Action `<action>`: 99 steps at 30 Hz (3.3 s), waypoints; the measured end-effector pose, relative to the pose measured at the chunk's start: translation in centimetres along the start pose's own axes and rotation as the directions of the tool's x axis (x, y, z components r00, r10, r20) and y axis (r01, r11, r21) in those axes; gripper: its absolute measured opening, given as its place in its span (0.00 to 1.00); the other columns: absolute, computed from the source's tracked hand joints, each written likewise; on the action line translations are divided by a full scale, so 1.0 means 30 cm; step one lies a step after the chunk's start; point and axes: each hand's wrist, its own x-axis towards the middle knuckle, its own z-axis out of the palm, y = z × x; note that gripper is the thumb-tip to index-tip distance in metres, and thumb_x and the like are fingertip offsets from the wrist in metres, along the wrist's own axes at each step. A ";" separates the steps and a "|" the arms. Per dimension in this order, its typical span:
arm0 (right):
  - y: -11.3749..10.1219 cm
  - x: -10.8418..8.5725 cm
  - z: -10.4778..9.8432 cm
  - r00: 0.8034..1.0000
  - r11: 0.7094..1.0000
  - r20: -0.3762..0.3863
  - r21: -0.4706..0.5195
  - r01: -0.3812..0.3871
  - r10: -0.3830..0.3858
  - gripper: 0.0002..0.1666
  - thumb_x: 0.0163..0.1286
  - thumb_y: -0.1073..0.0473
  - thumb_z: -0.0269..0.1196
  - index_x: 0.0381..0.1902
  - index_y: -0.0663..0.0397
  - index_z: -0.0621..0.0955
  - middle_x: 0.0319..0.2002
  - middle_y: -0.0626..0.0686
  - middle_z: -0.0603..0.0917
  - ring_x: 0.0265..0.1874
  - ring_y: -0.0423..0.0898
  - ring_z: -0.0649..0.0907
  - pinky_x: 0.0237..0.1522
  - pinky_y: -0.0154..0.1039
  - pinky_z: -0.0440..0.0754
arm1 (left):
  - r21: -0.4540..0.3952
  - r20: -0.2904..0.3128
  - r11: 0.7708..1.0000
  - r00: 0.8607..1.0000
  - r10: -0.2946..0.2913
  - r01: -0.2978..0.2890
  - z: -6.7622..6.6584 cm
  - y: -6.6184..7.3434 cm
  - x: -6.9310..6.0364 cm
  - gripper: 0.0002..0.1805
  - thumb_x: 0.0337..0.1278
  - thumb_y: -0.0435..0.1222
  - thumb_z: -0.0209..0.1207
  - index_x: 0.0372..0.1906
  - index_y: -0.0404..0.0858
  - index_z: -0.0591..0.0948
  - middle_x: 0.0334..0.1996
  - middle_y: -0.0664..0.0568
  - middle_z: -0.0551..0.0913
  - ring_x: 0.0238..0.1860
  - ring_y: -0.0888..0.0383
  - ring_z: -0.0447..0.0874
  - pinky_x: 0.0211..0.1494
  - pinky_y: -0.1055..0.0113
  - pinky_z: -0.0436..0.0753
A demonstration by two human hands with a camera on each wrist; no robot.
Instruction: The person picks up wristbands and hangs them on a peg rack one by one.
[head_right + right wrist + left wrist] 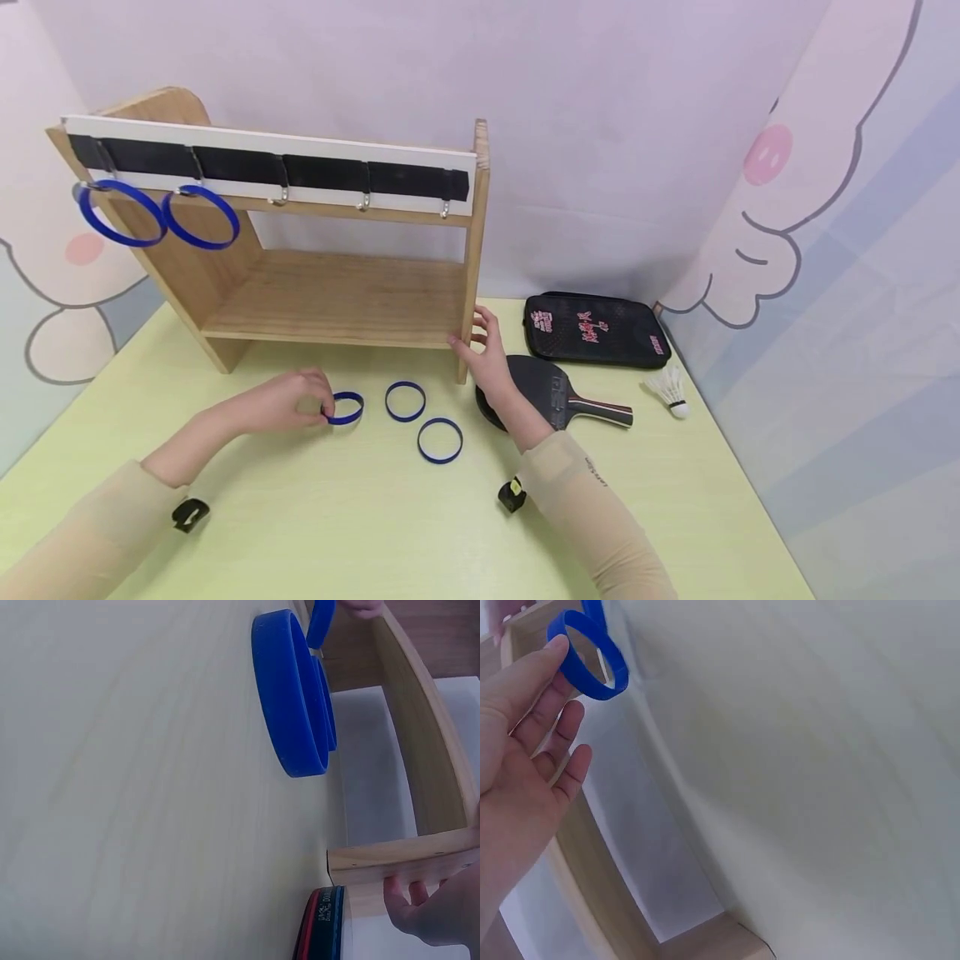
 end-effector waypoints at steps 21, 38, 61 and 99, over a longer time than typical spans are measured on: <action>0.065 0.032 -0.001 0.999 1.000 -0.020 0.012 0.028 -0.028 0.41 0.64 0.57 0.64 0.68 0.31 0.57 0.67 0.50 0.61 0.59 0.53 0.68 0.55 0.53 0.73 | -0.107 -0.173 0.993 0.982 -0.072 0.054 -0.144 0.088 0.006 0.07 0.54 0.33 0.64 0.38 0.44 0.80 0.36 0.59 0.80 0.40 0.61 0.77 0.45 0.58 0.79; -0.020 -0.007 0.000 0.999 1.000 0.034 -0.006 0.000 0.001 0.42 0.66 0.59 0.62 0.71 0.41 0.53 0.69 0.56 0.56 0.62 0.59 0.65 0.58 0.55 0.71 | -0.075 -0.429 0.993 0.902 0.050 -0.091 -0.291 0.192 0.005 0.12 0.51 0.27 0.65 0.41 0.42 0.79 0.40 0.58 0.78 0.44 0.61 0.74 0.46 0.73 0.76; 0.064 0.031 -0.008 1.000 1.000 0.009 -0.002 0.016 -0.016 0.42 0.64 0.54 0.64 0.69 0.30 0.55 0.68 0.50 0.58 0.60 0.54 0.67 0.56 0.55 0.73 | 0.055 -0.834 0.976 0.528 0.160 -0.209 -0.549 0.320 0.046 0.04 0.52 0.25 0.61 0.34 0.29 0.81 0.33 0.44 0.81 0.41 0.69 0.71 0.44 0.78 0.68; -0.036 -0.017 -0.007 0.999 1.000 0.039 -0.001 -0.011 0.011 0.42 0.67 0.59 0.61 0.72 0.41 0.52 0.70 0.56 0.55 0.62 0.57 0.65 0.59 0.56 0.71 | 0.281 -0.853 0.956 0.478 0.210 0.080 -0.605 0.251 0.152 0.06 0.59 0.27 0.56 0.37 0.29 0.82 0.34 0.39 0.84 0.47 0.43 0.72 0.46 0.55 0.63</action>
